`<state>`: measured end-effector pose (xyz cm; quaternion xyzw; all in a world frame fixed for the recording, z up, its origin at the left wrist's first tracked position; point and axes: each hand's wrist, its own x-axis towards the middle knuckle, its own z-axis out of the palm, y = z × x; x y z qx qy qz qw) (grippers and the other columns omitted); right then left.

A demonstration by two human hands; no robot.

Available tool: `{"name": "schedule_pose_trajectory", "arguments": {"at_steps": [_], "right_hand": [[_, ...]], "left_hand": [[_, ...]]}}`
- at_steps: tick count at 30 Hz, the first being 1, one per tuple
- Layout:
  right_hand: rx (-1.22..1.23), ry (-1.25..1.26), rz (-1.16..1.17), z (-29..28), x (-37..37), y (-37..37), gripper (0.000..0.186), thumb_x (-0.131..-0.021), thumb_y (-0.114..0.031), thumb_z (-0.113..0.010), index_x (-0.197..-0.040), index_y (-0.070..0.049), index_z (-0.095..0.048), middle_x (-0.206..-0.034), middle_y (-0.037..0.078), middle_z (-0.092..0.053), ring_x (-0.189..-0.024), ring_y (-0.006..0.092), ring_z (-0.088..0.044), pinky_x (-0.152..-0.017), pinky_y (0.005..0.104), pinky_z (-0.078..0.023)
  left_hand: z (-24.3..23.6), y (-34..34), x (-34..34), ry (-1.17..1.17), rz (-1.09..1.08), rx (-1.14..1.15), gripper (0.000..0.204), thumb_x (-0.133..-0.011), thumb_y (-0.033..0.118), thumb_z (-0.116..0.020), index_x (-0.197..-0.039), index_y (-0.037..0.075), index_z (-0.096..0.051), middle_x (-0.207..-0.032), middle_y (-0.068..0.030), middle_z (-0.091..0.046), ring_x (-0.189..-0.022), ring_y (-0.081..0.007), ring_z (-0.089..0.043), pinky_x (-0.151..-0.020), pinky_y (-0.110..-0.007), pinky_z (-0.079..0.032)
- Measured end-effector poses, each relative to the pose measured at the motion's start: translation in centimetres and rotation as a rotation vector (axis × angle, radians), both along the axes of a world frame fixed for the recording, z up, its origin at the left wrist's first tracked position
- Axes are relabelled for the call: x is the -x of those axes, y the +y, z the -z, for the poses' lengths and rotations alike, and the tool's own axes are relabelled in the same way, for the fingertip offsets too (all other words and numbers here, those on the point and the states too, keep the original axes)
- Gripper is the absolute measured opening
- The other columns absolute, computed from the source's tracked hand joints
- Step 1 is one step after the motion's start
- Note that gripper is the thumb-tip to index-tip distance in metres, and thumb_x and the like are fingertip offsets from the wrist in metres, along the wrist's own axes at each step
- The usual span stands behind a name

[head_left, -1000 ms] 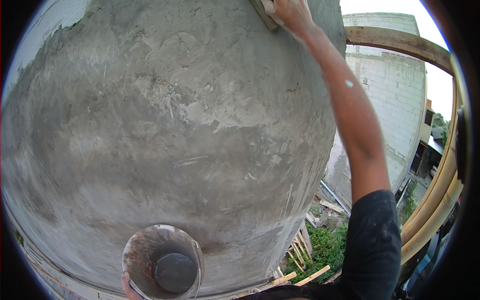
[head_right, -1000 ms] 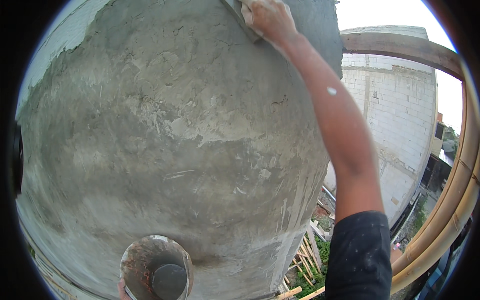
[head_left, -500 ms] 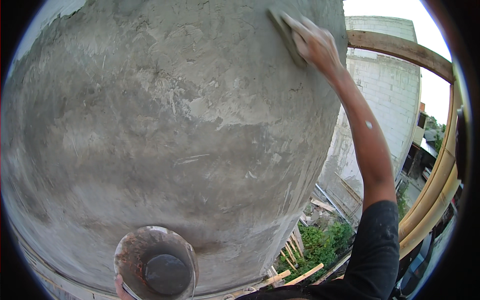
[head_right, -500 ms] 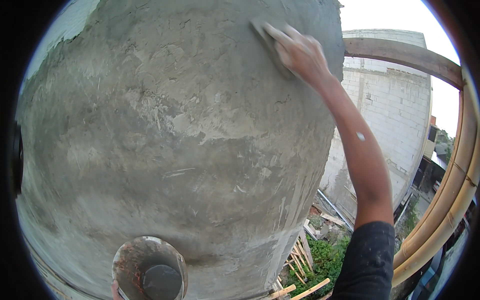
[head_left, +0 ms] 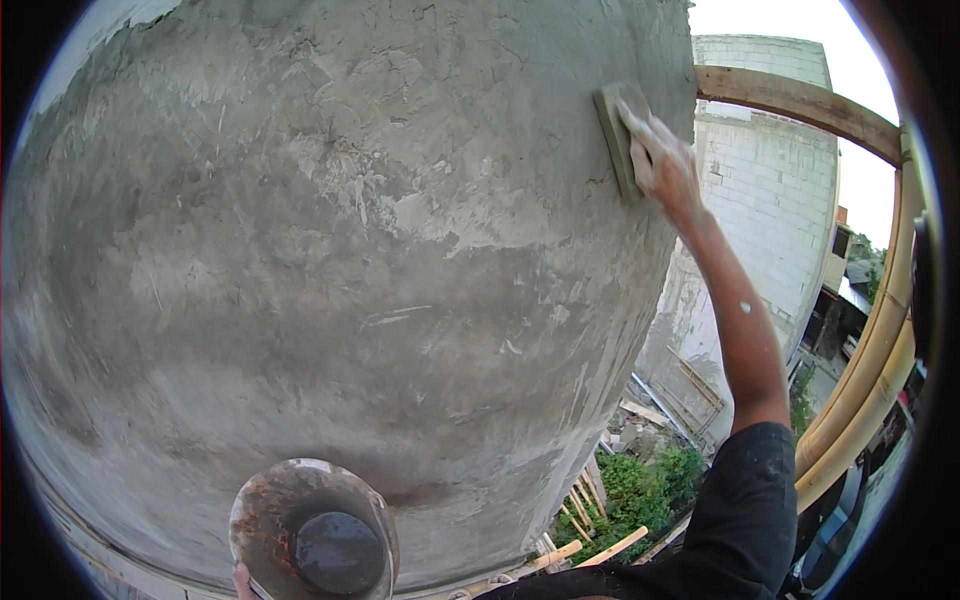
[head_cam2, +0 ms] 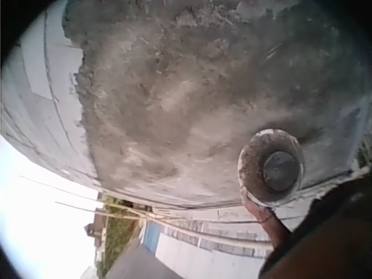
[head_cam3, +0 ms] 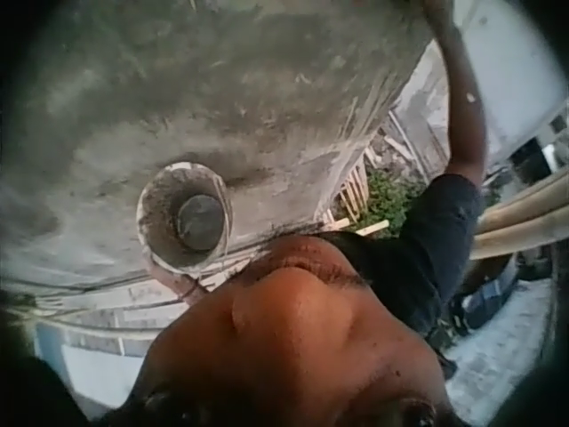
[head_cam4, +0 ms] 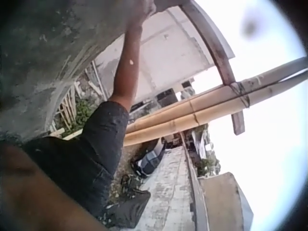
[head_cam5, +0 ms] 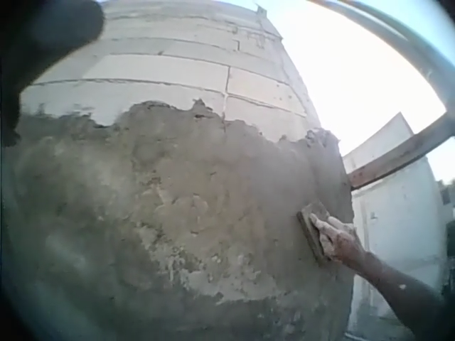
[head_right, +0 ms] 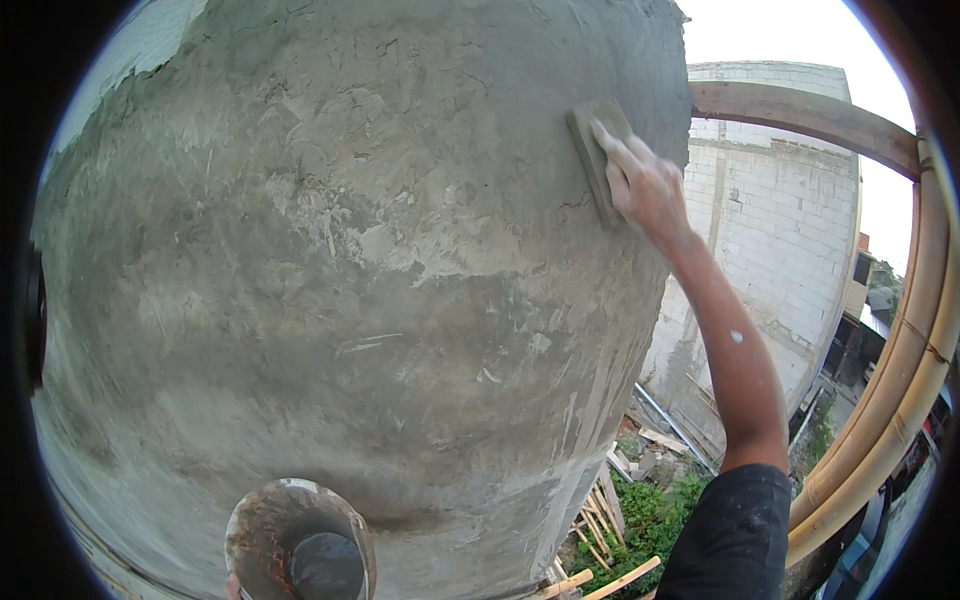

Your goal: Plastering and smoothing a rounded concrete wall using a trowel and plaster from a bucket.

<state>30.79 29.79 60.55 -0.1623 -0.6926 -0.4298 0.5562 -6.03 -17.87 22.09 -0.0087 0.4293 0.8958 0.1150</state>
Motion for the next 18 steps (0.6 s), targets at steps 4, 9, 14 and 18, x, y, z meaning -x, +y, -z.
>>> {"name": "schedule_pose_trajectory", "arguments": {"at_steps": [4, 9, 14, 18], "right_hand": [[0.058, 0.015, 0.006, 5.5, -2.3, 0.6, 0.053, -0.093, -0.001, -0.057, -0.143, -0.014, -0.059, -0.080, 0.013, -0.057, -0.063, 0.0289, -0.064, -0.061, 0.0413, -0.055], [0.029, 0.110, -0.079, 5.3, -3.7, -0.3, 0.047, -0.095, -0.002, -0.056, -0.141, -0.012, -0.061, -0.100, 0.019, -0.069, -0.084, 0.0315, -0.071, -0.074, 0.0392, -0.056], [-0.060, 0.165, -0.122, -5.9, 2.1, -4.6, 0.040, -0.100, -0.015, -0.052, -0.138, -0.007, -0.061, -0.114, 0.021, -0.071, -0.104, 0.0369, -0.069, -0.091, 0.0418, -0.055], [-0.043, 0.167, -0.023, -9.2, 3.4, -2.3, 0.039, -0.100, -0.017, -0.051, -0.135, -0.005, -0.062, -0.112, 0.021, -0.071, -0.103, 0.0372, -0.068, -0.090, 0.0427, -0.055]], "left_hand": [[0.7, -1.0, 0.2, 0.023, 0.000, 0.010, 0.042, -0.098, 0.027, -0.058, -0.121, -0.007, -0.068, -0.120, -0.0153, -0.068, -0.111, -0.0284, -0.063, -0.099, -0.043, -0.049], [2.3, -1.7, 1.5, 0.019, -0.012, -0.021, 0.043, -0.099, 0.027, -0.055, -0.123, -0.007, -0.066, -0.122, -0.0154, -0.068, -0.112, -0.0289, -0.062, -0.100, -0.043, -0.049], [0.9, -1.6, 0.1, 0.124, -0.058, 0.151, 0.044, -0.101, 0.028, -0.054, -0.127, -0.006, -0.064, -0.125, -0.0158, -0.066, -0.113, -0.0293, -0.062, -0.100, -0.043, -0.049], [0.2, 0.1, 0.1, 0.102, -0.021, 0.125, 0.044, -0.101, 0.027, -0.053, -0.128, -0.005, -0.063, -0.126, -0.0161, -0.066, -0.113, -0.0293, -0.062, -0.100, -0.043, -0.049]]}}
